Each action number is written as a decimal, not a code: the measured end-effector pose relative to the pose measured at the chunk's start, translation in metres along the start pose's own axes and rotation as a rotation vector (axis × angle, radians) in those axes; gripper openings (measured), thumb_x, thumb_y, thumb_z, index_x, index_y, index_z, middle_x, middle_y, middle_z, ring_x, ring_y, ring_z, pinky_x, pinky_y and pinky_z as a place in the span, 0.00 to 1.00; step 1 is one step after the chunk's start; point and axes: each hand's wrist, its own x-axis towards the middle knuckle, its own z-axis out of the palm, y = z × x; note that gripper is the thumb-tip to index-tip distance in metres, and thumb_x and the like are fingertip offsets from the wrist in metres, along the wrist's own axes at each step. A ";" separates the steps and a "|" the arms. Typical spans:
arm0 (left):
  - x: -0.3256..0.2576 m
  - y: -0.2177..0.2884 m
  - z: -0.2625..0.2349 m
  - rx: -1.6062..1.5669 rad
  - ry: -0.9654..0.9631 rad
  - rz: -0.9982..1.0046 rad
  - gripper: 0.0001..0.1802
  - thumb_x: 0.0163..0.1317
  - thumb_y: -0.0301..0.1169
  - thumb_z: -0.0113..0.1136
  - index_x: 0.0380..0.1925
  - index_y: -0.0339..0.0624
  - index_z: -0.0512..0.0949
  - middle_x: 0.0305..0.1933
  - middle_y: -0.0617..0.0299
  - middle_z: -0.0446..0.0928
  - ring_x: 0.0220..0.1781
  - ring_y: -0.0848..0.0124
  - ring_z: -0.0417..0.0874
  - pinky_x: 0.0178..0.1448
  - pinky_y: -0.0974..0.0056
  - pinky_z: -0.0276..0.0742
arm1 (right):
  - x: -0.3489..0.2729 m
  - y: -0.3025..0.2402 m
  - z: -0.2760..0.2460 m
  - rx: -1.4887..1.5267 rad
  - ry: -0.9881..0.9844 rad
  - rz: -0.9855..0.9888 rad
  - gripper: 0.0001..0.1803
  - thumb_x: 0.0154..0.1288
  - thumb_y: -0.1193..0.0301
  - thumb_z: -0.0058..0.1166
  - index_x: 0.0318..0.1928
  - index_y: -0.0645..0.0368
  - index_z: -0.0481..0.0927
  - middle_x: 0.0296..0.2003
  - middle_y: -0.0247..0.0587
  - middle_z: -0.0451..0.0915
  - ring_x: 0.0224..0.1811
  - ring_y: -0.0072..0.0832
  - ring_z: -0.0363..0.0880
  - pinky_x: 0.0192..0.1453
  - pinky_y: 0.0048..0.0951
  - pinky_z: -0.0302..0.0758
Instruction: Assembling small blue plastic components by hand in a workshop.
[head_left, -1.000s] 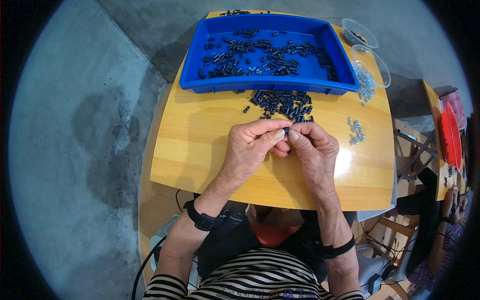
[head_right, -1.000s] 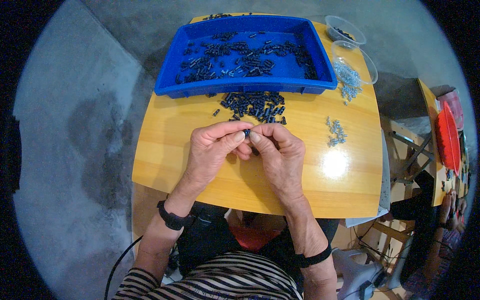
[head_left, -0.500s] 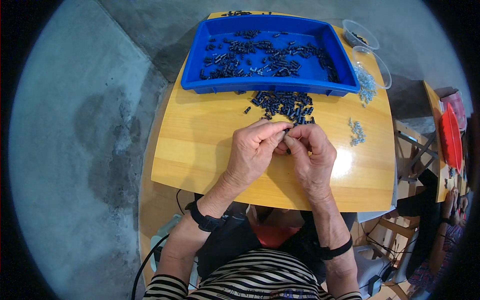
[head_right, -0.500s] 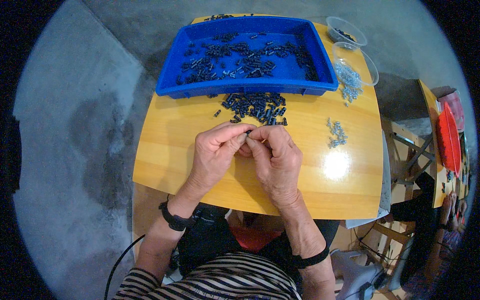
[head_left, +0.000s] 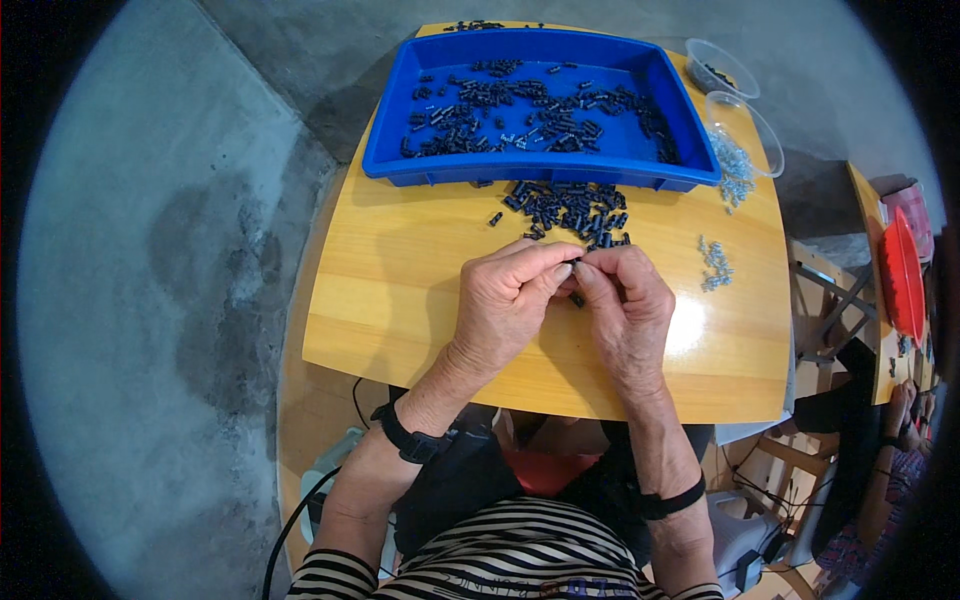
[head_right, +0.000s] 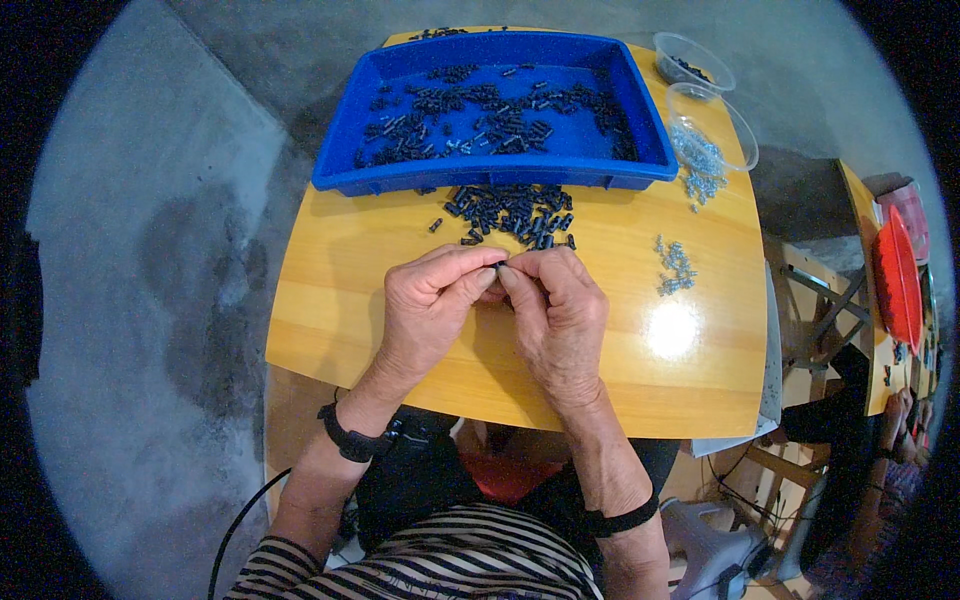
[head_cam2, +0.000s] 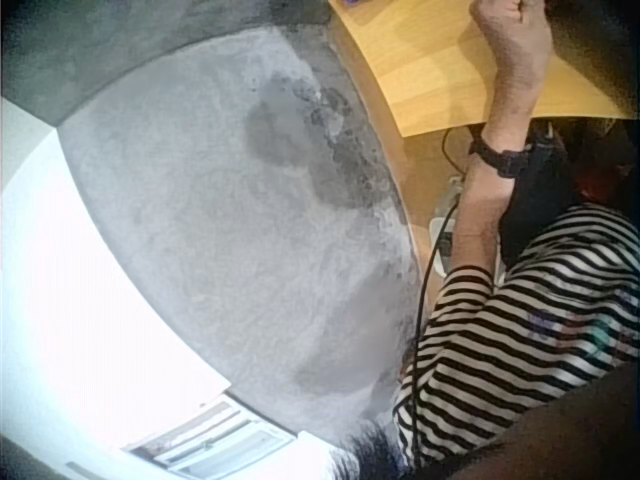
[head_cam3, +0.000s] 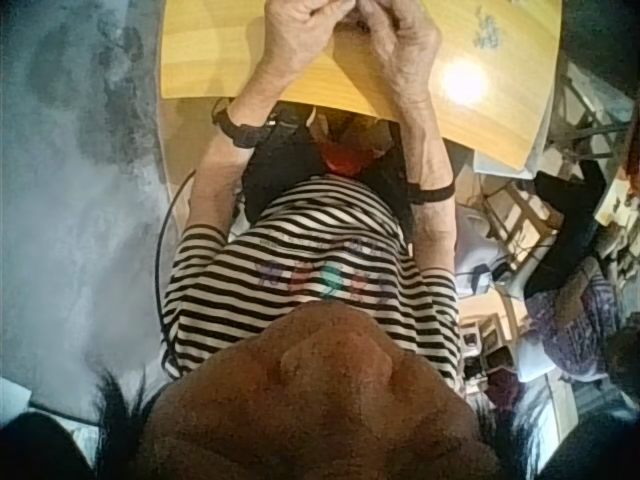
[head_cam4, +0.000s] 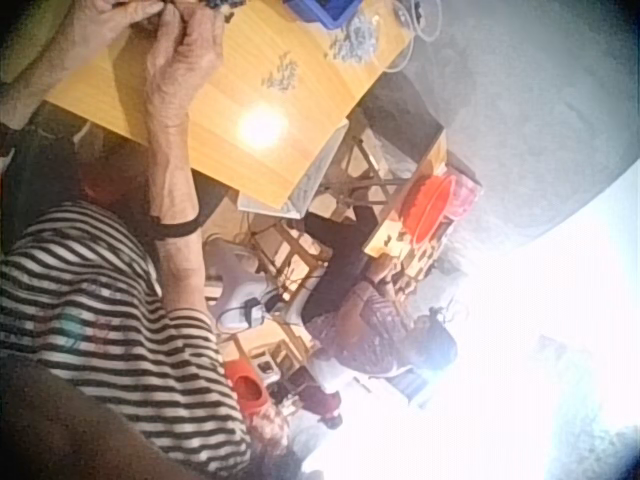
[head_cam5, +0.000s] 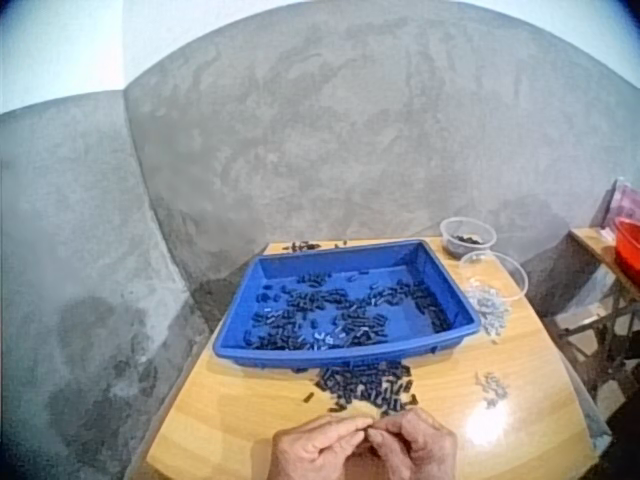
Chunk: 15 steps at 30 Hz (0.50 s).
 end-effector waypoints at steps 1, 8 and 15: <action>0.000 0.001 0.000 0.025 0.006 -0.001 0.09 0.58 0.17 0.58 0.39 0.33 0.81 0.34 0.59 0.81 0.33 0.75 0.82 0.39 0.74 0.78 | 0.001 -0.002 -0.001 -0.069 0.005 -0.042 0.04 0.55 0.80 0.60 0.31 0.63 0.78 0.25 0.40 0.76 0.27 0.28 0.76 0.31 0.26 0.72; 0.001 0.005 -0.002 0.226 0.021 0.240 0.11 0.55 0.16 0.60 0.38 0.36 0.82 0.33 0.58 0.80 0.35 0.73 0.82 0.38 0.72 0.76 | 0.000 -0.012 -0.005 -0.152 0.023 -0.089 0.07 0.52 0.82 0.60 0.31 0.62 0.76 0.27 0.40 0.76 0.28 0.30 0.76 0.31 0.27 0.72; 0.001 0.007 -0.005 0.190 -0.027 0.285 0.10 0.57 0.20 0.60 0.40 0.38 0.82 0.39 0.57 0.81 0.41 0.69 0.82 0.43 0.70 0.77 | -0.005 -0.013 -0.006 -0.110 0.030 -0.144 0.10 0.50 0.84 0.62 0.32 0.61 0.76 0.28 0.39 0.76 0.29 0.28 0.76 0.32 0.25 0.73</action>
